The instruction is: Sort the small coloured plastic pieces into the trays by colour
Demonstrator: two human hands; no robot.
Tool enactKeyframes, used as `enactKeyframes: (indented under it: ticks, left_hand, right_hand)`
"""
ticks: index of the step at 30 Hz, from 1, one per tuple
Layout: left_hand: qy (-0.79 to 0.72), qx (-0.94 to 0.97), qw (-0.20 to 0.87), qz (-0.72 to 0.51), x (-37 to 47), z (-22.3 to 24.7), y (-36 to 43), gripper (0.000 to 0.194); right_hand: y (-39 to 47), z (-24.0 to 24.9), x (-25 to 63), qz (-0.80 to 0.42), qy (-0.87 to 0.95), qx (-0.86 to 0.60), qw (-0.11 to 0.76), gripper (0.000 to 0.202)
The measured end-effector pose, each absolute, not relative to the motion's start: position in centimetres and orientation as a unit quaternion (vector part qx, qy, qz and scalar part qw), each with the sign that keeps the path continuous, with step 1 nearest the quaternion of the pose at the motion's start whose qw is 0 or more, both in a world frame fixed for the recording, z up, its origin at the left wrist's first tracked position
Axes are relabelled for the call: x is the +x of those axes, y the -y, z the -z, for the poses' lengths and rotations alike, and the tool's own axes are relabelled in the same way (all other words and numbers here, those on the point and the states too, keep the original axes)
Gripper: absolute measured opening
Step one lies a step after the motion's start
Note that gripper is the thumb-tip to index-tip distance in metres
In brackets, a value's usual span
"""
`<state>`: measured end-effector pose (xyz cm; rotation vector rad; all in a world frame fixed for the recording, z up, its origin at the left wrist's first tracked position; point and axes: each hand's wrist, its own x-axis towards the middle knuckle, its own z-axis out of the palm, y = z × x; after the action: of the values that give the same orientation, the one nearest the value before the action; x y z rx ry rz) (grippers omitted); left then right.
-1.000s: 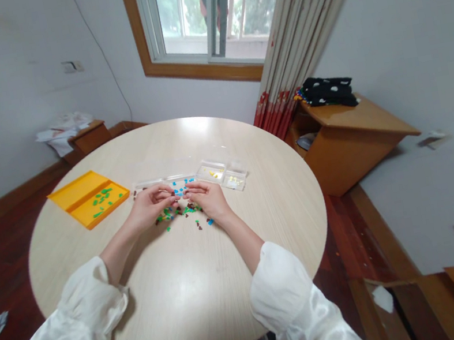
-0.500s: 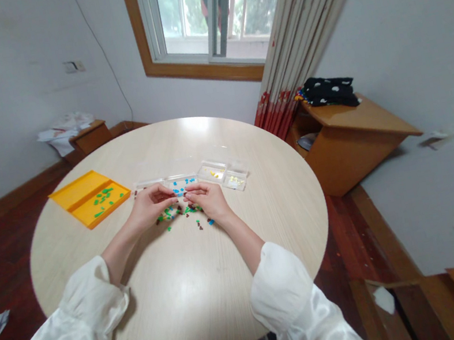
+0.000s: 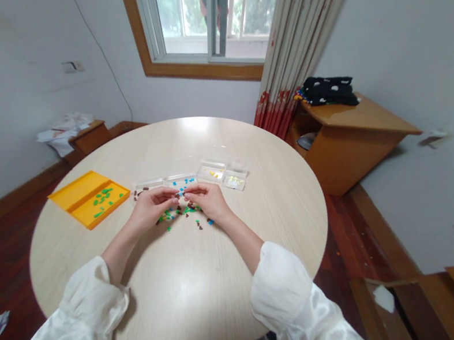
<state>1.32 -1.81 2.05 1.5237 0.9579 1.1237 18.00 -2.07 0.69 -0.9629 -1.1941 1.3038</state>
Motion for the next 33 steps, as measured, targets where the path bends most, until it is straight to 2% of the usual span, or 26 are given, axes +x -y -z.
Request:
enactKeyframes:
  ticks: [13, 22, 33]
  left_hand:
    - [-0.402, 0.622, 0.494, -0.455, 1.35, -1.85, 1.83, 0.028]
    - [-0.404, 0.613, 0.505, -0.455, 1.56, -1.67, 1.95, 0.034]
    - [-0.401, 0.598, 0.515, -0.465, 1.77, -1.91, 2.27, 0.031]
  right_hand:
    - [2.25, -0.93, 17.78, -0.547, 0.507, -0.404, 0.530, 0.023]
    - [2.30, -0.81, 17.75, -0.558, 0.497, -0.403, 0.528, 0.026]
    - [2.35, -0.94, 17.63, -0.568, 0.496, -0.395, 0.525, 0.024]
